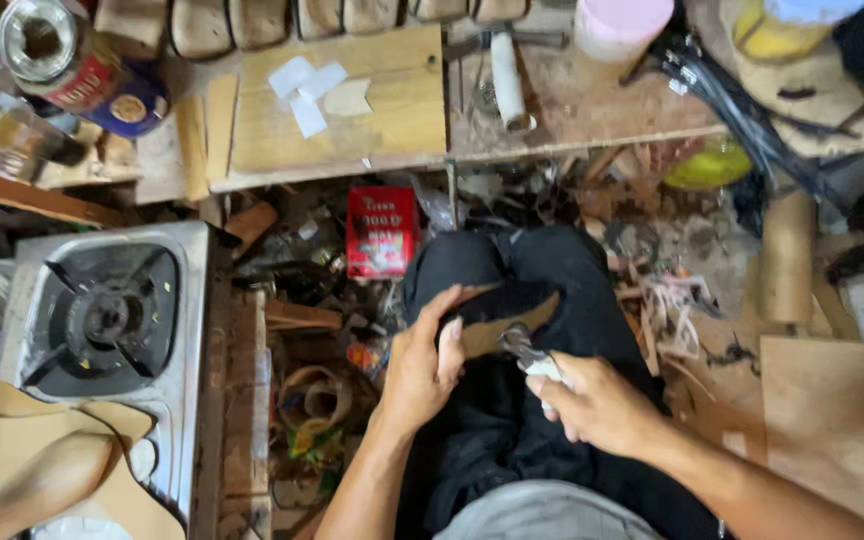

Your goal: The person trims the edges of a black slip-on shoe with a curved knife while holding it on their lap. They repeatedly adjust the shoe, scrape the sole, and use a thin rod to press the upper against the insole, working on one shoe throughout the clip.

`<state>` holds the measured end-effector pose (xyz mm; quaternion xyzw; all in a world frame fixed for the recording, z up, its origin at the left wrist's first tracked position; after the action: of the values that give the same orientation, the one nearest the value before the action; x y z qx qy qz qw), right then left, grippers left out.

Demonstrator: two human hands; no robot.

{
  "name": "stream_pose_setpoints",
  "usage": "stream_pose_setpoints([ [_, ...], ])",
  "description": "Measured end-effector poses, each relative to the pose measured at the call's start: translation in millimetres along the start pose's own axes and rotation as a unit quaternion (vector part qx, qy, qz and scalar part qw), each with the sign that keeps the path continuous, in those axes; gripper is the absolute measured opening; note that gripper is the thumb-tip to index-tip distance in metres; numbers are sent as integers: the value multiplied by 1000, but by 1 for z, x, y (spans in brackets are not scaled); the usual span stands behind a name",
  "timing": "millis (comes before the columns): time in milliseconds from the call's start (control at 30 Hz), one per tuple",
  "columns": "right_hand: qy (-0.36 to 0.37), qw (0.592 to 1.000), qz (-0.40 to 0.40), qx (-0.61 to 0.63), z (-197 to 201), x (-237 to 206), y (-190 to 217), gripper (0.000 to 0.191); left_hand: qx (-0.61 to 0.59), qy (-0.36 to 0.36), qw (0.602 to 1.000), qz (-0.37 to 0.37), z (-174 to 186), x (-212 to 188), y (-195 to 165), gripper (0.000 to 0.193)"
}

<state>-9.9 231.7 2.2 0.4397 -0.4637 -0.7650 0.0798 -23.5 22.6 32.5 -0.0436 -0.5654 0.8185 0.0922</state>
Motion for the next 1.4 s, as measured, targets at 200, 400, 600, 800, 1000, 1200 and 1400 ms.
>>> stream_pose_setpoints([
  [200,94,985,93,-110,16,-20,2,26,133,-11,983,-129,-22,-14,-34,40],
  [400,102,992,-54,-44,12,-21,-2,27,133,-29,980,-143,-22,-15,-38,39],
  [600,-102,901,349,-236,6,-15,53,33,-113,2,991,66,23,-1,-5,36],
  [800,-265,887,264,-269,91,-16,85,24,-15,205,977,50,27,-1,-21,33],
  [1000,-380,766,330,-401,180,34,176,33,0,210,976,-51,9,14,-29,32],
  [1200,-272,709,149,-634,204,124,204,57,1,192,980,-55,16,15,-23,33],
  [1400,-283,764,74,-576,222,138,179,62,-15,186,982,-35,19,18,-13,35],
])
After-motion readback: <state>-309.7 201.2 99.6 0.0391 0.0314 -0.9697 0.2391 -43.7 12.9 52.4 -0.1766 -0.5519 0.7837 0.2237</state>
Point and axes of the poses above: each hand's wrist, its own x-axis towards the middle knuckle, its own z-axis out of the back of the hand, y = z × x, the point moved 6 cm from there along x, towards the middle knuckle, and after that the axes turned 11 degrees about y, right-handed, at the moved point
